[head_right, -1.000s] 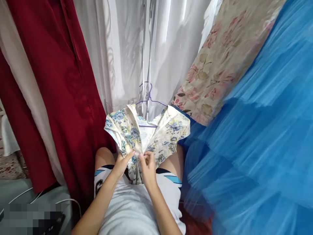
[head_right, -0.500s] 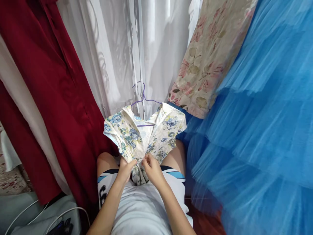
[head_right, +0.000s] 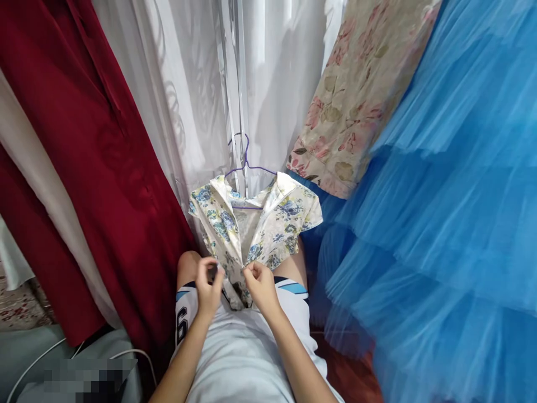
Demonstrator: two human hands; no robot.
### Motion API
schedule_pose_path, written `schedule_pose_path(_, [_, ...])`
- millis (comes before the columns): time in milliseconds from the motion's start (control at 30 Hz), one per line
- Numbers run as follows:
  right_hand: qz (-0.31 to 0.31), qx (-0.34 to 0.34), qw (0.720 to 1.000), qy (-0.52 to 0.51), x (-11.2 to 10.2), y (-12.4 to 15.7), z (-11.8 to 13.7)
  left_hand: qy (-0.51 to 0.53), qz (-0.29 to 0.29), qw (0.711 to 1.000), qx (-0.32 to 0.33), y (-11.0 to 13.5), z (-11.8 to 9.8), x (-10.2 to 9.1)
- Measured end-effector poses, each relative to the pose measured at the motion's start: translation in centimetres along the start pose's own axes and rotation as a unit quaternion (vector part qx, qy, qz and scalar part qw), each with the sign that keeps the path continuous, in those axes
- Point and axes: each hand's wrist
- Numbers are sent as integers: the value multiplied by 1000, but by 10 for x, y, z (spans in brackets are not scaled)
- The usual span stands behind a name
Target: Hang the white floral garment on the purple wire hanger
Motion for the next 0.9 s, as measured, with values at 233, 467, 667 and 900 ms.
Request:
schedule_pose_path(233, [37, 72, 969, -233, -16, -24, 45, -88, 257, 955, 122, 4, -30, 30])
schedule_pose_path(467, [59, 47, 961, -265, -46, -136, 173, -296, 408, 837, 213, -5, -49, 33])
schedule_pose_path(667, [56, 1, 973, -223, -42, -144, 193, -296, 438, 829, 180, -53, -76, 31])
schedule_pose_path(900, [13, -162, 984, -75, -46, -123, 179, -115, 194, 925, 305, -181, -153, 36])
Point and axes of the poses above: each hand's wrist, its own y-axis away from the middle knuckle, its own x-axis out of the palm, z = x × y, and after that the axes turned 3 degrees about x, right-handed
